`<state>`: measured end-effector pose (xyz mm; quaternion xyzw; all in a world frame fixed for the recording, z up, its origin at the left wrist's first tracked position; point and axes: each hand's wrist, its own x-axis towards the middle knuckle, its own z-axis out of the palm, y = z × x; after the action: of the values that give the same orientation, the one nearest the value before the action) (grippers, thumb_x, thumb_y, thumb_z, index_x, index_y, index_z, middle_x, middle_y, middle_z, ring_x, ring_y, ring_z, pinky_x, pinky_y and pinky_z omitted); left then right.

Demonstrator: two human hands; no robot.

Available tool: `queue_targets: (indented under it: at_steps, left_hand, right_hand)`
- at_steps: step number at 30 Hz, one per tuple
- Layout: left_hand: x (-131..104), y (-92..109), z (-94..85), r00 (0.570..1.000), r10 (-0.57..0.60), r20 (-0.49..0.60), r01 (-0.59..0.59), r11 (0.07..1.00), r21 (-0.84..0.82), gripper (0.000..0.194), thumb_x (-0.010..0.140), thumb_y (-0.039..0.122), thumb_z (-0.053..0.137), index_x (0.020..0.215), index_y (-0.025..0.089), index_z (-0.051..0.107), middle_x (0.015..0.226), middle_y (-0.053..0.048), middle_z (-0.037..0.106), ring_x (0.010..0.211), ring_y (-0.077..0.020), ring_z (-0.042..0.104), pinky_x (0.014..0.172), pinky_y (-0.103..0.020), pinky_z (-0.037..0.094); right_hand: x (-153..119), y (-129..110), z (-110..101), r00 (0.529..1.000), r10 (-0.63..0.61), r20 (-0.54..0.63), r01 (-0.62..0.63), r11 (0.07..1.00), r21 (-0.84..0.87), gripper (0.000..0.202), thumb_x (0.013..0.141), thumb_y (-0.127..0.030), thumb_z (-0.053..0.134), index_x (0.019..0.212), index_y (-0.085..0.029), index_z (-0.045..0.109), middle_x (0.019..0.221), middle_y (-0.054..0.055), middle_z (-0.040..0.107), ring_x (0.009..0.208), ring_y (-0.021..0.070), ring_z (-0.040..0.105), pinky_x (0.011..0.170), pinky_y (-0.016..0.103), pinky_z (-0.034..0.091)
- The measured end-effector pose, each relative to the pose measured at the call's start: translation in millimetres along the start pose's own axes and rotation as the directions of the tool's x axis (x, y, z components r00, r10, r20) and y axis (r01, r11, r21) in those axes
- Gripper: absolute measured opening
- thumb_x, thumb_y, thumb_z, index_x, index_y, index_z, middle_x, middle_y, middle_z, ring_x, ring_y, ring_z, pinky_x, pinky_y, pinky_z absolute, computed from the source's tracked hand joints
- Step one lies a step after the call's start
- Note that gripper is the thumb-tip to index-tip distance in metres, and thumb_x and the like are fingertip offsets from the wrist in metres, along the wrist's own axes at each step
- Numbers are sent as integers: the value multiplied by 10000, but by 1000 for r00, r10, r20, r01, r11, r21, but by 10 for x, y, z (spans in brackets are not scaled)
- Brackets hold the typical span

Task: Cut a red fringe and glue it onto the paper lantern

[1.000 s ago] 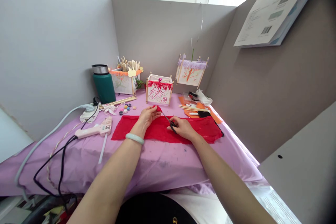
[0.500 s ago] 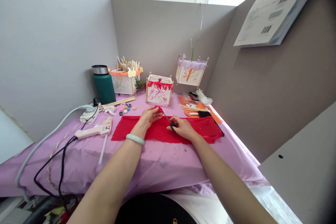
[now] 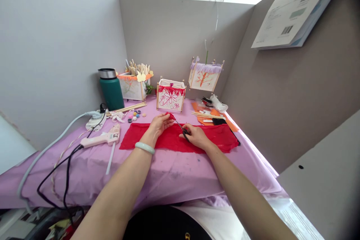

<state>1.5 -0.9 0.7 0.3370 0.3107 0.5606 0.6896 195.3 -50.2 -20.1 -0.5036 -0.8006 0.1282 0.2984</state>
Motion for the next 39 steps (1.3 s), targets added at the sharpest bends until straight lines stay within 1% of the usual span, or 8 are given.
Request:
queue_targets:
  at_steps: [5, 12, 16, 21, 26, 31, 39]
  left_hand:
    - [8, -2, 0, 1000, -1, -20, 1, 1000, -22, 47, 771, 55, 573, 750, 95, 584, 628, -60, 660, 605, -152, 662, 670, -274, 538]
    - [37, 5, -30, 1000, -5, -16, 4, 999, -42, 42, 780, 62, 574, 755, 91, 591, 650, -64, 667, 617, -146, 665, 667, -262, 541]
    - [37, 6, -26, 1000, 10, -15, -10, 999, -53, 58, 783, 46, 565, 747, 89, 580, 666, -72, 669, 670, -173, 682, 703, -289, 543]
    - [17, 7, -8, 1000, 29, -10, -29, 999, -33, 85, 773, 34, 571, 732, 107, 563, 656, -58, 666, 677, -184, 685, 741, -326, 539]
    - [13, 3, -10, 1000, 29, -3, -29, 1000, -2, 69, 770, 51, 584, 741, 111, 567, 659, -64, 665, 666, -189, 685, 713, -314, 538]
    - [7, 3, -9, 1000, 26, 6, -26, 999, 19, 58, 769, 61, 587, 759, 116, 570, 647, -50, 660, 623, -174, 675, 672, -293, 538]
    - [-63, 14, 58, 1000, 15, 4, -15, 999, 31, 79, 761, 48, 594, 747, 117, 557, 614, -41, 647, 573, -161, 661, 633, -277, 538]
  right_hand:
    - [-2, -14, -12, 1000, 9, 2, -9, 1000, -4, 328, 748, -479, 629, 921, -206, 575, 623, -33, 557, 552, 115, 478, 527, 209, 286]
    - [3, -27, -20, 1000, 22, -1, -22, 1000, -18, 305, 747, -449, 643, 928, -213, 574, 631, -32, 566, 559, 116, 494, 522, 206, 285]
    - [0, -26, -25, 1000, 23, -1, -23, 999, -28, 303, 749, -447, 642, 934, -218, 574, 637, -32, 569, 561, 116, 500, 523, 206, 288]
    - [-15, -18, -26, 1000, 22, -13, -23, 999, -25, 328, 739, -477, 640, 929, -217, 576, 636, -31, 563, 569, 119, 502, 525, 209, 297]
    - [-21, -10, -27, 1000, 11, -13, -11, 1000, -8, 345, 737, -498, 631, 928, -216, 576, 637, -32, 558, 574, 119, 498, 529, 211, 302]
    - [-22, -6, -30, 1000, 8, -6, -8, 1000, 8, 375, 733, -522, 620, 934, -208, 579, 633, -31, 559, 570, 119, 492, 531, 216, 305]
    - [-23, -22, -34, 1000, 10, -4, -10, 1000, 4, 368, 727, -511, 632, 931, -209, 581, 637, -33, 556, 575, 119, 499, 529, 214, 303]
